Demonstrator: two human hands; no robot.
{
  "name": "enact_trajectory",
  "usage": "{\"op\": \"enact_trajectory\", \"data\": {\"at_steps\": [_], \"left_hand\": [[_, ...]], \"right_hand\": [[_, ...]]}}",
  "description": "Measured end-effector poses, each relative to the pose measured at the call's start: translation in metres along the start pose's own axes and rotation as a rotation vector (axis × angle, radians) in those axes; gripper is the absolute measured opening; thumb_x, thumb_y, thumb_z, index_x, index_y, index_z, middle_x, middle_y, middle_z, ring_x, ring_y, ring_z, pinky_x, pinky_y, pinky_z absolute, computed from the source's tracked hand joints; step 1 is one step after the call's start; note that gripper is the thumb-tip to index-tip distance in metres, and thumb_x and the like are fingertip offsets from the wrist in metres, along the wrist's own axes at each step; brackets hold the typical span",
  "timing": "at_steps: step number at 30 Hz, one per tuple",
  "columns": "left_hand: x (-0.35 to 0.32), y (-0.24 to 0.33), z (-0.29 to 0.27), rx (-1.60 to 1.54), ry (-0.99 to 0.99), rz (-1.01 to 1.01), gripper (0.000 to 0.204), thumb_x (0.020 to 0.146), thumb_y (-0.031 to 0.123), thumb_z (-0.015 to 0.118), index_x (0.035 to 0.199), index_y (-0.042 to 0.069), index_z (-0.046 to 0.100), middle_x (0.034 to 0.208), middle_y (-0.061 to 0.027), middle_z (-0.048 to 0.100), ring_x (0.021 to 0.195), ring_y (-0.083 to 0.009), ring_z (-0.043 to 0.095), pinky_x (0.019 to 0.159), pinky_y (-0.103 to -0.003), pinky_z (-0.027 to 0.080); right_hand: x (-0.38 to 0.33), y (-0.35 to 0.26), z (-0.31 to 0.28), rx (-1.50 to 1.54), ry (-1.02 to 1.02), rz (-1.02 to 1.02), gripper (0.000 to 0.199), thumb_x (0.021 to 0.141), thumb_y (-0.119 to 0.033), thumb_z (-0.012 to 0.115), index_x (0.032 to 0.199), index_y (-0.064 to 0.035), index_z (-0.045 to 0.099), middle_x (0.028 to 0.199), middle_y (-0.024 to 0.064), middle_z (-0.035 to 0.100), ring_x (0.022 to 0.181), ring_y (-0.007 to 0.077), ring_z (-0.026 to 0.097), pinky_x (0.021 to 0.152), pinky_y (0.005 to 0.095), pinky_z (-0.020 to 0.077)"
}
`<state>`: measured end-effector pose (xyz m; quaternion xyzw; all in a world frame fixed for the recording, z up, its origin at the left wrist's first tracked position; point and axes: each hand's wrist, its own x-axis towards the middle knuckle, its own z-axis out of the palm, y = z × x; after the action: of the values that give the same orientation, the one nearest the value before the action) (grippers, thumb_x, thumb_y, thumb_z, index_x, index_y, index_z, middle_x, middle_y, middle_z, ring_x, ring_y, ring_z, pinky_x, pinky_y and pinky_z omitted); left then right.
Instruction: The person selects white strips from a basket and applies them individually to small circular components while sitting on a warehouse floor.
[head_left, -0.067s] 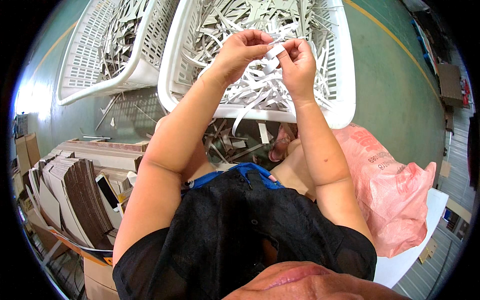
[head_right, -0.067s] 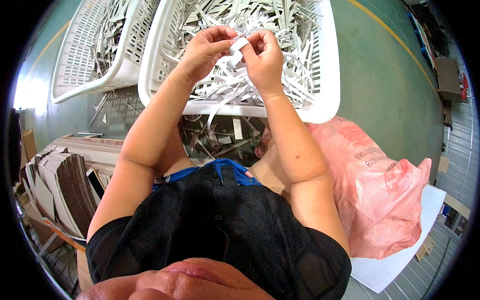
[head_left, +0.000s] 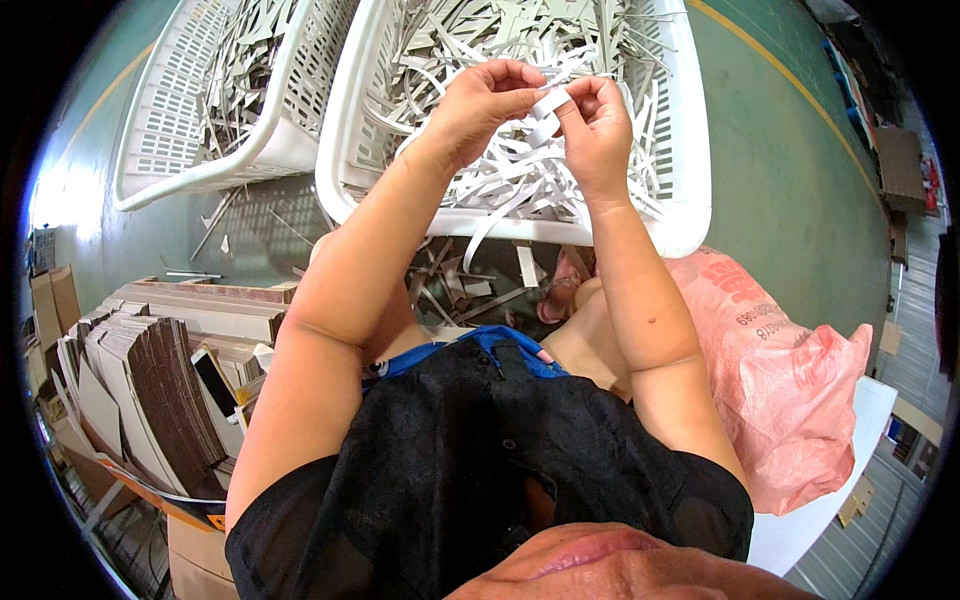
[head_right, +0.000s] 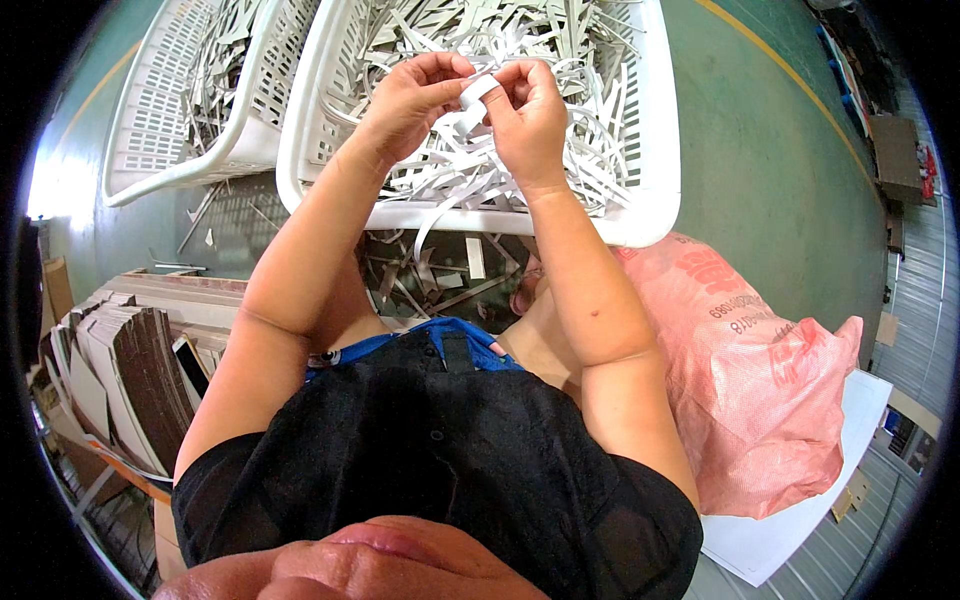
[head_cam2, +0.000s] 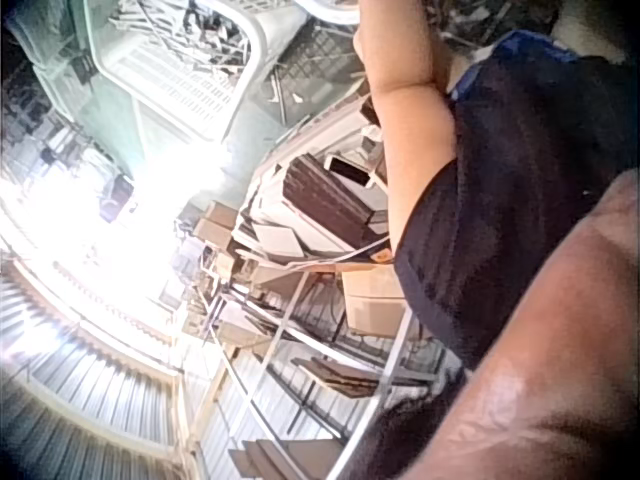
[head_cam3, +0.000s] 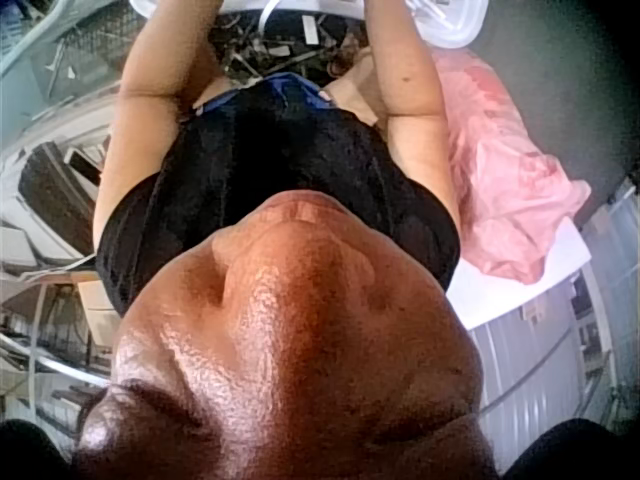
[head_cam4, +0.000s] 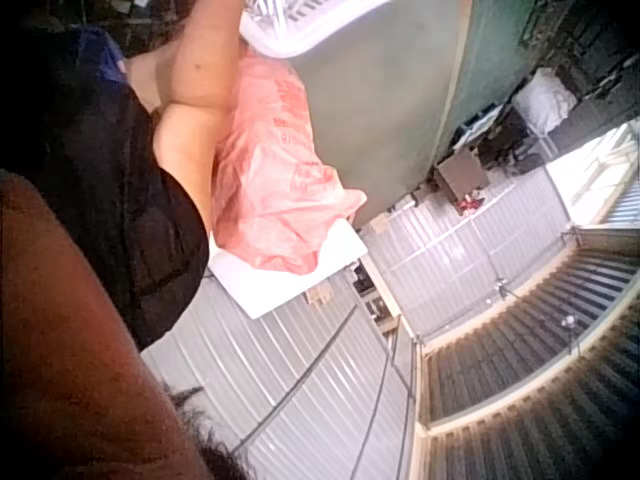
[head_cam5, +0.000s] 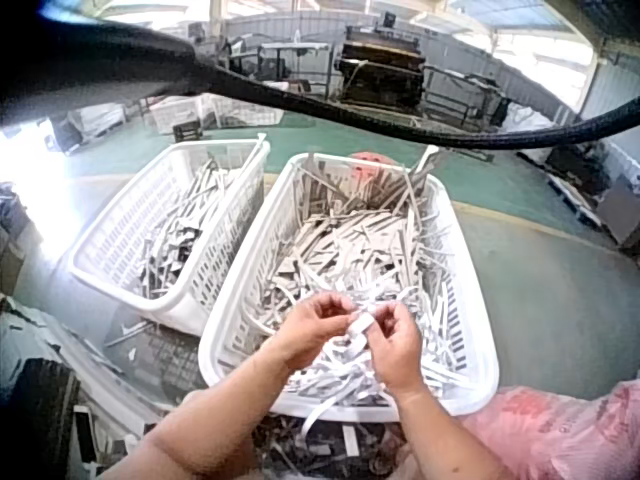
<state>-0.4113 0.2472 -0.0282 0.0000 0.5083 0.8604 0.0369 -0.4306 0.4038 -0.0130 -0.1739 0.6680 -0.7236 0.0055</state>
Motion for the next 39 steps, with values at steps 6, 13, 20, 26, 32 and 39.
{"op": "enact_trajectory", "data": {"at_steps": [6,13,20,26,32,39], "left_hand": [[0.001,-0.001,-0.002,-0.004,-0.027,-0.024,0.021,0.083,0.004,0.071,0.102,0.003,0.061,0.096,-0.0027,0.062,0.087,-0.0124,0.06,0.079,-0.027,0.048],[0.0,0.009,-0.006,0.04,0.043,-0.175,0.021,0.083,0.007,0.071,0.101,0.004,0.061,0.095,-0.0013,0.062,0.087,-0.0109,0.059,0.079,-0.027,0.049],[0.001,0.009,-0.014,-0.019,0.017,-0.215,0.023,0.083,0.008,0.071,0.103,0.003,0.061,0.094,-0.0023,0.062,0.084,-0.0119,0.06,0.078,-0.026,0.049],[0.0,0.012,-0.011,-0.035,0.014,-0.208,0.02,0.084,0.007,0.069,0.103,0.003,0.061,0.096,-0.0031,0.062,0.087,-0.0138,0.062,0.08,-0.027,0.048],[0.001,0.006,-0.007,-0.135,-0.012,-0.076,0.017,0.084,0.007,0.069,0.1,0.004,0.061,0.096,-0.0026,0.062,0.089,-0.0149,0.062,0.083,-0.028,0.047],[0.001,0.006,-0.004,-0.068,-0.037,-0.029,0.02,0.083,0.004,0.07,0.101,0.002,0.061,0.097,-0.0039,0.062,0.088,-0.0139,0.061,0.08,-0.028,0.047]], "right_hand": [[0.0,-0.002,-0.002,-0.009,-0.036,0.055,0.012,0.089,-0.007,0.063,0.098,-0.0038,0.056,0.078,0.0042,0.065,0.061,0.0071,0.059,0.051,0.0204,0.048],[0.0,-0.005,-0.01,-0.187,-0.18,-0.012,0.019,0.085,-0.004,0.062,0.103,-0.0056,0.057,0.083,0.0059,0.067,0.072,0.0104,0.064,0.06,0.0254,0.0527],[0.003,-0.007,-0.017,-0.587,-0.237,-0.341,0.024,0.076,-0.001,0.067,0.098,-0.0065,0.06,0.086,0.0071,0.068,0.072,0.0173,0.066,0.064,0.0268,0.0531],[0.006,-0.007,-0.016,-0.606,-0.153,-0.528,0.016,0.076,-0.003,0.07,0.09,-0.0062,0.062,0.08,0.0063,0.065,0.068,0.0171,0.064,0.061,0.0272,0.0516],[0.003,-0.005,-0.009,-0.508,-0.053,-0.441,0.016,0.079,-0.007,0.072,0.088,-0.0035,0.06,0.08,0.0061,0.065,0.066,0.0144,0.063,0.06,0.0265,0.0511],[0.002,0.001,-0.005,-0.332,0.007,-0.249,0.02,0.082,-0.005,0.069,0.095,-0.0009,0.054,0.08,0.0067,0.065,0.07,0.0112,0.064,0.062,0.0246,0.0522]]}}
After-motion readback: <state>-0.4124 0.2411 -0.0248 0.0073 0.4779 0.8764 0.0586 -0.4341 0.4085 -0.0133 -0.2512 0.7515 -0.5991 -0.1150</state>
